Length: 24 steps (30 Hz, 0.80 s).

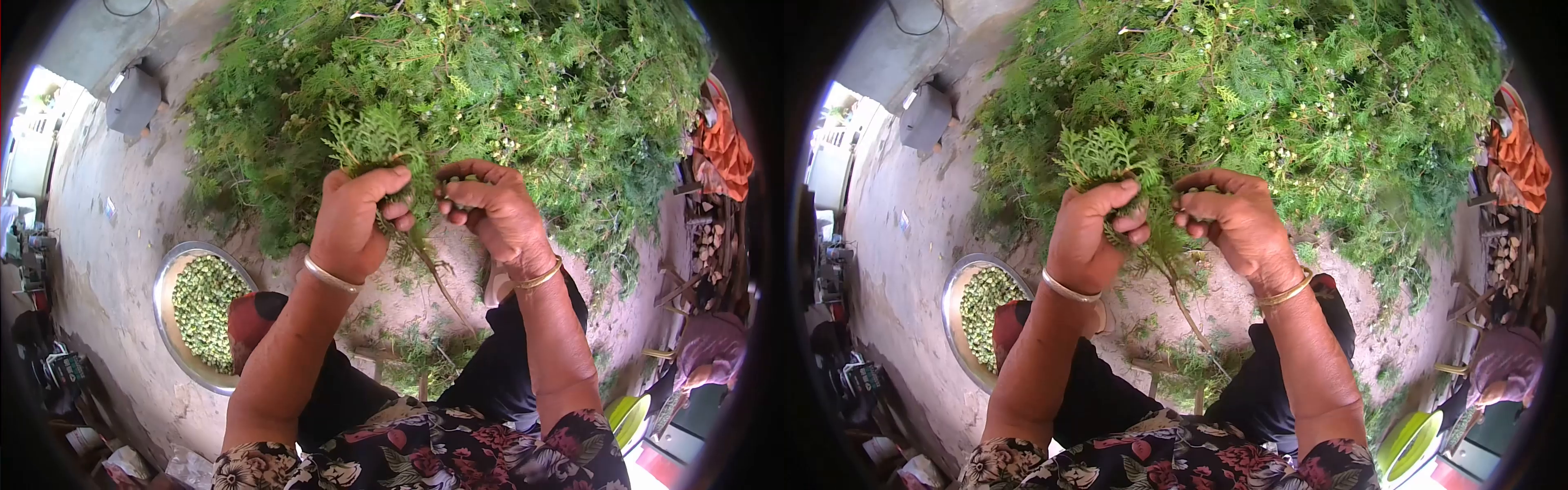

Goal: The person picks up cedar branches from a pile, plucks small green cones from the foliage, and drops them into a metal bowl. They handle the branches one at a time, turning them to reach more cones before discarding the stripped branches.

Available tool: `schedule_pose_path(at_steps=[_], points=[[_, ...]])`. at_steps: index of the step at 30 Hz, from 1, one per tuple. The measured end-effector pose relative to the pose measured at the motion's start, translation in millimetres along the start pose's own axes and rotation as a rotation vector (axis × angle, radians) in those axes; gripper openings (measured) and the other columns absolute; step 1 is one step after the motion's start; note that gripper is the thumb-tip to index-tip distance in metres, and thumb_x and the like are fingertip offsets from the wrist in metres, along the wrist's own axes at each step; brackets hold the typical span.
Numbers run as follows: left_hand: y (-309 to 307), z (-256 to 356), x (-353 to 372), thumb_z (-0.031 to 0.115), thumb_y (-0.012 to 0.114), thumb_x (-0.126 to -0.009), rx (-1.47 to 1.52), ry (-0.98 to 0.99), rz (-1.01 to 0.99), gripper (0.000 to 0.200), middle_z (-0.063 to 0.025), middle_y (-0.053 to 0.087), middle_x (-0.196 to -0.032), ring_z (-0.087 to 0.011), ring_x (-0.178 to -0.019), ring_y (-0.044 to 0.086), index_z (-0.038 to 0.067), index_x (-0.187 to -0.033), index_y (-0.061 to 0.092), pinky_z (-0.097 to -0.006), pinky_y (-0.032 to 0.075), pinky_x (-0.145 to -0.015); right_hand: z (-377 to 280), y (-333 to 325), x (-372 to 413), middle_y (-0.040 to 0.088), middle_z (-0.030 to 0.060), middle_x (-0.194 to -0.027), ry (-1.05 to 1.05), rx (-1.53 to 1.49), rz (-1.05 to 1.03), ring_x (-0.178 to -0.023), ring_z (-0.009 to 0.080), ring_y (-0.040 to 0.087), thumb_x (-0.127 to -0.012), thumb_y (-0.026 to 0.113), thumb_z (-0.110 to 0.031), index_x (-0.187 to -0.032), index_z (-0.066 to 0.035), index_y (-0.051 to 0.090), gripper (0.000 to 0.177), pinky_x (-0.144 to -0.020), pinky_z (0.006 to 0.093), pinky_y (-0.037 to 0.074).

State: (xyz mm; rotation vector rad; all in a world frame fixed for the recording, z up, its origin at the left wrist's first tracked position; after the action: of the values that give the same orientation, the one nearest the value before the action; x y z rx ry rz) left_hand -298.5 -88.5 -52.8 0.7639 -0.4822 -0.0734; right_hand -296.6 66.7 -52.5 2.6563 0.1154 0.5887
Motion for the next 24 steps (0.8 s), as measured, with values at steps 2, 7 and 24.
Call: schedule_pose_path(at_steps=[2,7,24], points=[[-7,9,0,-0.001,0.054,-0.079,-0.162,0.105,-0.007,0.006,-0.0011,0.051,-0.064,-0.0103,-0.054,0.045,0.000,-0.075,0.058,-0.0272,0.040,-0.050,-5,-7,1,0.061,0.0106,-0.082,-0.037,-0.044,0.011,-0.067,0.0161,0.058,-0.079,0.062,-0.004,-0.095,0.005,0.058,0.019,-0.055,0.0240,0.046],[-23,-7,-10,-0.004,0.058,-0.070,-0.670,0.413,-0.076,0.012,-0.0070,0.057,-0.064,-0.0156,-0.056,0.056,-0.001,-0.082,0.060,-0.0297,0.045,-0.047,-29,-5,3,0.062,0.0129,-0.084,-0.099,-0.300,0.096,-0.070,0.0204,0.058,-0.087,0.059,-0.010,-0.092,0.000,0.057,0.012,-0.056,0.0269,0.047],[-17,-14,-10,0.011,0.063,-0.075,-0.155,0.204,0.078,0.012,-0.0060,0.057,-0.068,-0.0128,-0.062,0.054,-0.001,-0.079,0.060,-0.0321,0.044,-0.050,15,329,87,0.016,0.0307,-0.145,0.275,-0.242,-0.507,-0.136,0.0413,0.018,-0.088,0.026,-0.067,-0.136,0.015,0.015,0.096,-0.110,0.0535,0.012]])
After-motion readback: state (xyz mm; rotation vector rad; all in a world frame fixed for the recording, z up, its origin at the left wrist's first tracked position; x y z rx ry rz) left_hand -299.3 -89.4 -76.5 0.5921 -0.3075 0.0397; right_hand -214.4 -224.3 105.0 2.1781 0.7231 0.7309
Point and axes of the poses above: each hand's wrist, its own x-axis away from the middle knuckle, its own y-axis out of the palm, z = x × y, the point moved 5 cm from there along -x, towards the middle knuckle
